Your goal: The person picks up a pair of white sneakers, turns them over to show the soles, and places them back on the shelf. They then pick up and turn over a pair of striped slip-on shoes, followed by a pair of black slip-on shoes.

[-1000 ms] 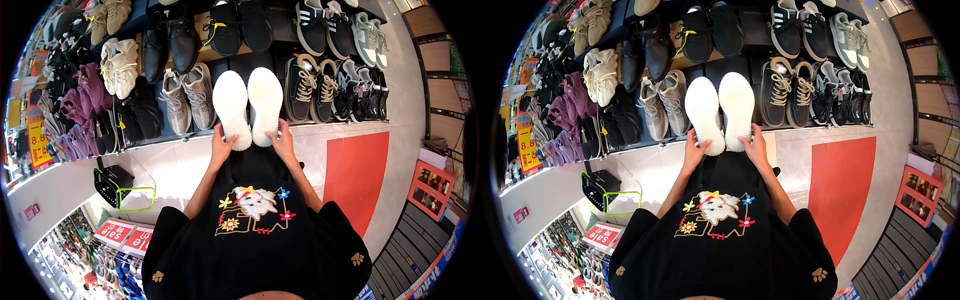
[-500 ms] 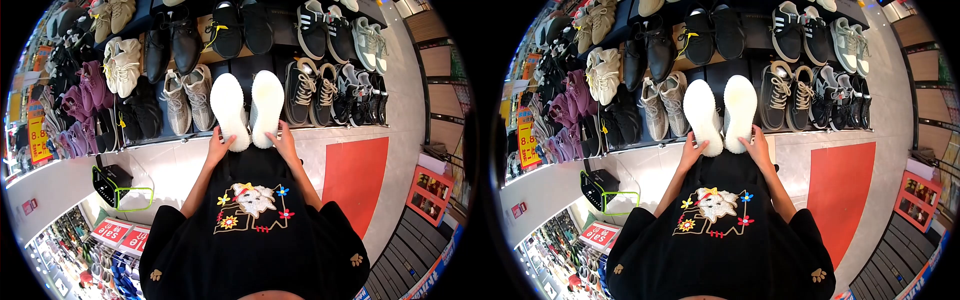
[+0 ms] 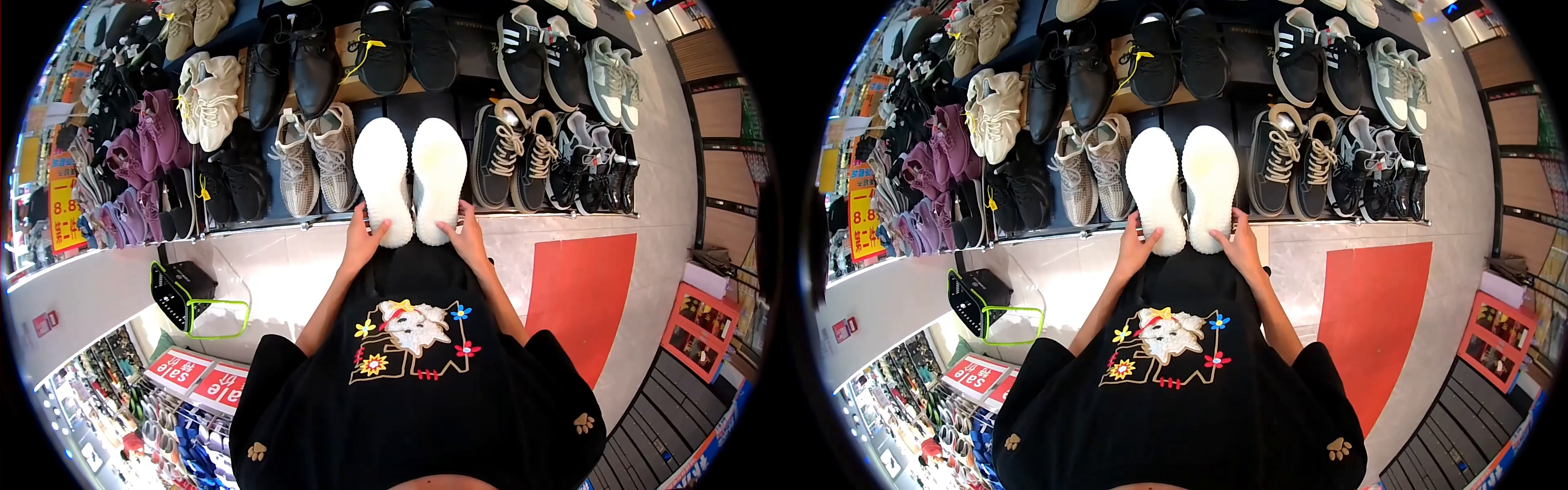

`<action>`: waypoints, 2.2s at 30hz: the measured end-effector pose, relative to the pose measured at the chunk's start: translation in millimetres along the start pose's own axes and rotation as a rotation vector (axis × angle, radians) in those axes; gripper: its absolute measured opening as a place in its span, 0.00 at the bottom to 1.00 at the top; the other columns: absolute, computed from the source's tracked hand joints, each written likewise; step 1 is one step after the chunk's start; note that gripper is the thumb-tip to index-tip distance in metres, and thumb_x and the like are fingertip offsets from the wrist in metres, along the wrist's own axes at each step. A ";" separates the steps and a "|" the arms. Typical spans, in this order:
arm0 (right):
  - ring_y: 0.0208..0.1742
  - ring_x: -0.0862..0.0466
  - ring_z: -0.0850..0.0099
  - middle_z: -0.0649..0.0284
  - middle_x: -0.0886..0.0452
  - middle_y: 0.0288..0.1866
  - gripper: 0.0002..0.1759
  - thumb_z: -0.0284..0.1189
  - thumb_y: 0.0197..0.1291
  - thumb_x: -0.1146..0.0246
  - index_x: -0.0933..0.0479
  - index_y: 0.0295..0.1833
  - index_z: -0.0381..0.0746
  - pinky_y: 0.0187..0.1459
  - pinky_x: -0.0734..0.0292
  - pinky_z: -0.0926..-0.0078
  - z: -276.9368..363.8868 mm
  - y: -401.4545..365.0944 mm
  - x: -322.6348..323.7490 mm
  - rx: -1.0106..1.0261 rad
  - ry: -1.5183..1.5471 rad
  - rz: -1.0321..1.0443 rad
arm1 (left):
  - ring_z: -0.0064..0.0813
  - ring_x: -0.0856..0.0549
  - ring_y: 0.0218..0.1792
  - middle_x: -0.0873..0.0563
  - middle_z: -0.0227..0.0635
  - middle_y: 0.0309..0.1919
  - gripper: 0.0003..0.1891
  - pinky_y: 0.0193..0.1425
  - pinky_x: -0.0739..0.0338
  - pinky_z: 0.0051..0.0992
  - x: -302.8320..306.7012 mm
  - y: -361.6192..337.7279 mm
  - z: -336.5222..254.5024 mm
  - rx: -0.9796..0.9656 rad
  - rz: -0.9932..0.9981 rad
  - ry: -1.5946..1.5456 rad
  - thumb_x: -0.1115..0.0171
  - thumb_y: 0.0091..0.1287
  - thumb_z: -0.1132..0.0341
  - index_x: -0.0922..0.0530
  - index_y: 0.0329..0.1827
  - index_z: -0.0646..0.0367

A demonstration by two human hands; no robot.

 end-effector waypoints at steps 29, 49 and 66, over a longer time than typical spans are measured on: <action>0.57 0.21 0.56 0.44 0.24 0.58 0.37 0.34 0.57 0.29 0.39 0.64 0.30 0.58 0.26 0.66 -1.5 0.3 -0.5 -0.009 0.024 0.010 | 0.41 0.16 0.47 0.20 0.52 0.51 0.35 0.45 0.19 0.33 1.4 0.7 -8.3 -0.010 0.009 0.083 0.28 0.59 0.58 0.34 0.63 0.68; 0.54 0.19 0.57 0.45 0.22 0.55 0.36 0.36 0.55 0.28 0.36 0.63 0.31 0.54 0.24 0.66 5.0 -0.2 2.7 -0.014 -0.014 -0.007 | 0.35 0.18 0.45 0.21 0.42 0.46 0.27 0.45 0.20 0.29 8.7 2.7 -12.8 -0.131 -0.038 0.233 0.30 0.61 0.61 0.26 0.59 0.67; 0.61 0.23 0.54 0.42 0.26 0.62 0.38 0.40 0.61 0.35 0.38 0.70 0.29 0.60 0.29 0.65 1.3 16.8 -6.5 -0.063 0.091 -0.045 | 0.34 0.17 0.50 0.19 0.45 0.54 0.30 0.48 0.18 0.28 9.4 -5.0 -0.2 0.020 -0.025 -0.129 0.33 0.64 0.65 0.32 0.67 0.66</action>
Point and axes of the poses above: each hand's wrist, its own y-axis towards the middle knuckle, its own x-axis out of the back of the hand, z = x × y, the point moved 3 cm from there along y, towards the middle knuckle
